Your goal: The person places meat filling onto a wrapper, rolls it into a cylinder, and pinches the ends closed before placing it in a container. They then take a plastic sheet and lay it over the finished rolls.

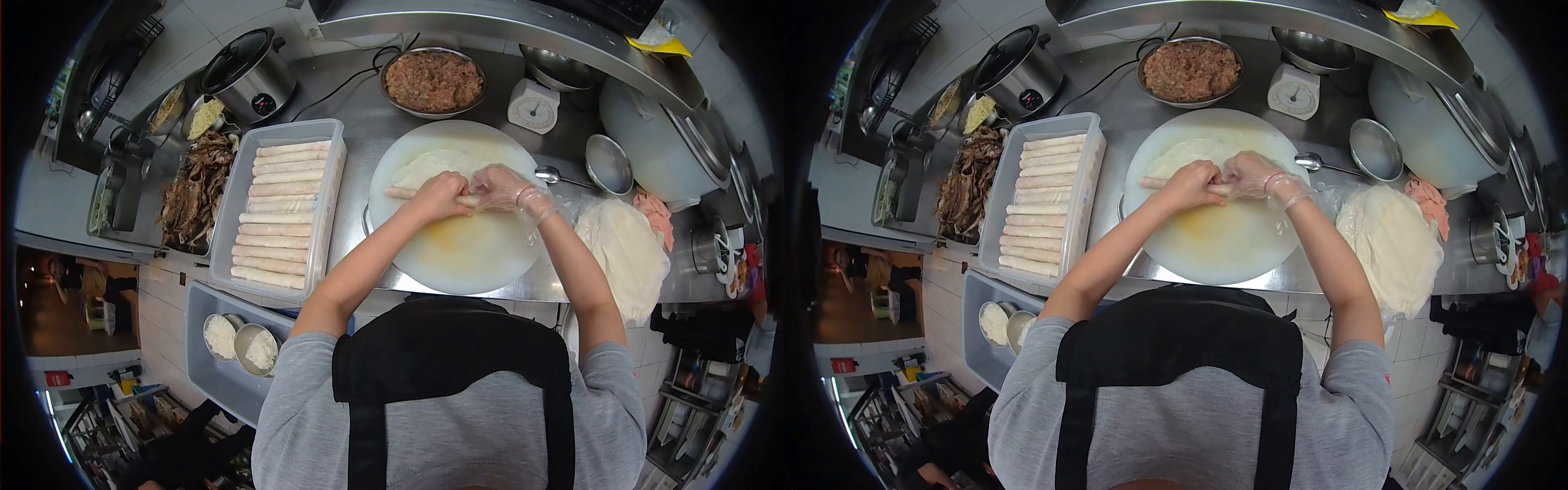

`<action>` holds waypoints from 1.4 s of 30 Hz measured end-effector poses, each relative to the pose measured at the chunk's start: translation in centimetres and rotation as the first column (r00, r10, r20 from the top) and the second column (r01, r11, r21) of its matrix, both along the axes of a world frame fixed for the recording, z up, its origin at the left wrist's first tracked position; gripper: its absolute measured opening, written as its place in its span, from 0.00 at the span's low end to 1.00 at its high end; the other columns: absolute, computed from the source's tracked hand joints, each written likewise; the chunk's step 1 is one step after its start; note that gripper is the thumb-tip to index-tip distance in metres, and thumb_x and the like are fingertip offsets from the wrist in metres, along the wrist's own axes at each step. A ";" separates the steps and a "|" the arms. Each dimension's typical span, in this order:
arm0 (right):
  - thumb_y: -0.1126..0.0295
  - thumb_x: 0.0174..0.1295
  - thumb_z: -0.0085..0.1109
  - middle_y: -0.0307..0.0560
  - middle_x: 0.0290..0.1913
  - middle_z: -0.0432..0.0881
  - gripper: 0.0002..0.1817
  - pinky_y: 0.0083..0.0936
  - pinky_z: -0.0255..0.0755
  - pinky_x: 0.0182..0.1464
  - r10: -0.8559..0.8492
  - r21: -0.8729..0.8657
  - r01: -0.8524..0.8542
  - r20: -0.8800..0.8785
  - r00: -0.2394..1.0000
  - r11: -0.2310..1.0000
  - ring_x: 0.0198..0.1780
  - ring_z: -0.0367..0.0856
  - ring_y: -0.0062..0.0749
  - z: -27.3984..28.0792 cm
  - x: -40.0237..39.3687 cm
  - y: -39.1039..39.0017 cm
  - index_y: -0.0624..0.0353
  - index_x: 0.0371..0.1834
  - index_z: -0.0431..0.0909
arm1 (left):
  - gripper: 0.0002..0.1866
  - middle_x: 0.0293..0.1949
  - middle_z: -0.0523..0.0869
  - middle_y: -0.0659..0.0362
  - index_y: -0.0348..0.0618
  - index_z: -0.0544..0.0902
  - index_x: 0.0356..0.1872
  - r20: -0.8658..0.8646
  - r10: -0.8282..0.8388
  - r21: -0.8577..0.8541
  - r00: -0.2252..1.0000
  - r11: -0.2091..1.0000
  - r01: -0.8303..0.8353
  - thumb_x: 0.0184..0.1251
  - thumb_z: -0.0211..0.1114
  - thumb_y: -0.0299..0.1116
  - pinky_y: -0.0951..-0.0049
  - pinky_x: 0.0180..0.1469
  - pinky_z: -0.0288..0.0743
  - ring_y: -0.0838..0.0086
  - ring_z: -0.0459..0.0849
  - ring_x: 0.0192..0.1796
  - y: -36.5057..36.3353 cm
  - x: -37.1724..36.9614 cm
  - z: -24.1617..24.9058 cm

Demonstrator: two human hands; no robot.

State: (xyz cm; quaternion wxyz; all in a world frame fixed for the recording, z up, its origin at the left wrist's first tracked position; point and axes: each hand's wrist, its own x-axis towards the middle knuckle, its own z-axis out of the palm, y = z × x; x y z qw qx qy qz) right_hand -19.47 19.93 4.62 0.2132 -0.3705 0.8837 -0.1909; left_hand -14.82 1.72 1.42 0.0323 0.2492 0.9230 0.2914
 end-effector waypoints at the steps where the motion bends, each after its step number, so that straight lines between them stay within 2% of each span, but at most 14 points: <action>1: 0.59 0.42 0.69 0.54 0.30 0.82 0.19 0.33 0.74 0.41 -0.015 -0.008 0.015 0.048 0.999 1.000 0.36 0.81 0.46 0.2 0.8 -0.1 0.62 0.31 0.80 | 0.19 0.34 0.82 0.53 0.40 0.80 0.30 0.004 -0.006 -0.002 1.000 1.000 0.006 0.40 0.77 0.39 0.62 0.45 0.74 0.59 0.80 0.43 0.2 0.3 -0.3; 2: 0.59 0.42 0.69 0.54 0.30 0.82 0.19 0.33 0.74 0.41 -0.020 -0.011 0.021 0.052 0.998 1.000 0.36 0.81 0.46 -0.7 1.2 -0.1 0.62 0.31 0.80 | 0.18 0.34 0.82 0.53 0.41 0.79 0.29 -0.014 0.010 0.032 1.000 0.999 -0.009 0.41 0.76 0.39 0.62 0.45 0.74 0.59 0.79 0.43 0.2 0.4 -0.5; 4: 0.65 0.36 0.71 0.53 0.28 0.80 0.16 0.38 0.72 0.38 -0.126 0.043 0.138 -0.210 0.970 0.989 0.34 0.79 0.50 -3.0 1.3 0.0 0.61 0.27 0.77 | 0.18 0.34 0.81 0.54 0.41 0.78 0.29 -0.036 0.024 0.064 0.999 0.998 -0.022 0.42 0.76 0.39 0.62 0.45 0.74 0.59 0.79 0.43 -0.3 0.4 -0.7; 11: 0.64 0.42 0.67 0.57 0.31 0.80 0.15 0.41 0.71 0.41 -0.098 0.130 0.127 -0.212 0.972 0.983 0.38 0.78 0.53 -1.9 2.3 0.6 0.61 0.27 0.76 | 0.16 0.34 0.80 0.54 0.43 0.77 0.29 -0.069 0.080 -0.003 0.994 0.997 -0.080 0.45 0.74 0.39 0.62 0.45 0.73 0.60 0.78 0.44 -3.2 1.2 -0.6; 13: 0.62 0.44 0.65 0.58 0.33 0.81 0.15 0.41 0.74 0.45 -0.153 -0.087 0.137 -0.219 0.964 0.987 0.40 0.80 0.52 -1.7 2.9 -2.1 0.62 0.28 0.79 | 0.16 0.34 0.80 0.54 0.43 0.76 0.30 -0.141 0.029 0.028 0.990 0.999 -0.025 0.45 0.73 0.39 0.62 0.45 0.72 0.59 0.78 0.43 -2.8 1.1 -0.7; 17: 0.64 0.42 0.67 0.57 0.34 0.81 0.14 0.41 0.73 0.44 -0.148 0.020 0.156 -0.232 0.961 0.987 0.40 0.80 0.52 -1.9 2.6 -0.3 0.61 0.29 0.78 | 0.16 0.35 0.79 0.55 0.43 0.76 0.31 -0.121 0.080 -0.029 0.989 0.996 -0.084 0.47 0.73 0.38 0.63 0.46 0.72 0.60 0.77 0.44 -4.9 1.7 -0.4; 22: 0.67 0.44 0.66 0.54 0.32 0.81 0.12 0.40 0.73 0.41 -0.183 -0.105 0.159 -0.279 0.943 0.982 0.37 0.79 0.51 -2.5 3.2 3.9 0.59 0.29 0.77 | 0.13 0.38 0.81 0.58 0.44 0.78 0.34 0.020 0.072 -0.066 0.997 0.995 -0.070 0.49 0.71 0.35 0.64 0.48 0.73 0.63 0.78 0.46 -7.5 2.0 0.6; 26: 0.68 0.45 0.66 0.52 0.30 0.81 0.11 0.38 0.73 0.40 -0.175 -0.096 0.164 -0.133 0.975 0.982 0.35 0.79 0.50 -0.9 4.4 4.5 0.59 0.30 0.77 | 0.14 0.36 0.82 0.55 0.41 0.78 0.37 0.112 0.025 -0.014 0.993 1.000 -0.024 0.50 0.70 0.29 0.65 0.46 0.73 0.62 0.79 0.42 -8.1 3.6 1.3; 28: 0.68 0.46 0.67 0.51 0.30 0.81 0.11 0.36 0.72 0.40 -0.289 -0.104 0.286 -0.010 0.957 0.953 0.35 0.79 0.49 -0.3 5.0 5.1 0.59 0.29 0.77 | 0.13 0.35 0.83 0.54 0.40 0.79 0.40 0.315 0.099 0.196 0.944 0.966 -0.167 0.51 0.68 0.28 0.67 0.46 0.74 0.62 0.81 0.42 -8.3 4.5 1.4; 32: 0.66 0.49 0.65 0.51 0.29 0.81 0.10 0.35 0.72 0.40 -0.391 -0.160 0.403 0.102 0.915 0.901 0.35 0.79 0.48 -1.9 4.3 6.1 0.60 0.28 0.76 | 0.12 0.35 0.84 0.54 0.39 0.80 0.40 0.382 0.183 0.166 0.906 0.950 -0.263 0.54 0.65 0.27 0.67 0.47 0.74 0.63 0.81 0.43 -8.5 4.4 1.6; 34: 0.65 0.53 0.62 0.52 0.29 0.80 0.10 0.36 0.71 0.40 -0.402 -0.248 0.382 -0.032 0.915 0.890 0.35 0.79 0.48 -2.7 4.4 6.2 0.60 0.27 0.76 | 0.11 0.39 0.84 0.53 0.39 0.81 0.42 -0.016 0.177 0.020 0.984 0.984 -0.177 0.56 0.61 0.26 0.67 0.48 0.75 0.64 0.81 0.47 -8.4 4.5 0.7; 35: 0.65 0.53 0.62 0.52 0.29 0.80 0.10 0.36 0.71 0.40 -0.398 -0.245 0.379 -0.031 0.917 0.892 0.35 0.79 0.48 -3.2 4.4 6.1 0.60 0.27 0.76 | 0.11 0.39 0.84 0.53 0.39 0.81 0.42 -0.013 0.181 0.022 0.983 0.983 -0.181 0.56 0.61 0.26 0.67 0.48 0.75 0.64 0.81 0.47 -8.0 4.7 0.1; 37: 0.65 0.56 0.58 0.53 0.28 0.78 0.09 0.38 0.70 0.42 -0.408 -0.313 0.341 -0.181 0.895 0.886 0.35 0.77 0.49 -3.8 4.6 6.1 0.61 0.27 0.76 | 0.16 0.50 0.81 0.50 0.37 0.78 0.49 -0.349 0.207 0.051 0.914 0.978 -0.202 0.59 0.58 0.26 0.65 0.56 0.72 0.62 0.77 0.55 -6.3 5.2 -1.0; 42: 0.65 0.56 0.58 0.52 0.30 0.76 0.09 0.41 0.69 0.43 -0.386 -0.294 0.300 -0.305 0.871 0.908 0.38 0.76 0.49 -3.6 5.8 6.2 0.60 0.27 0.75 | 0.29 0.64 0.69 0.51 0.39 0.67 0.63 -0.349 0.012 -0.071 0.937 0.997 -0.039 0.58 0.60 0.30 0.55 0.66 0.60 0.61 0.66 0.66 -2.3 7.7 -1.4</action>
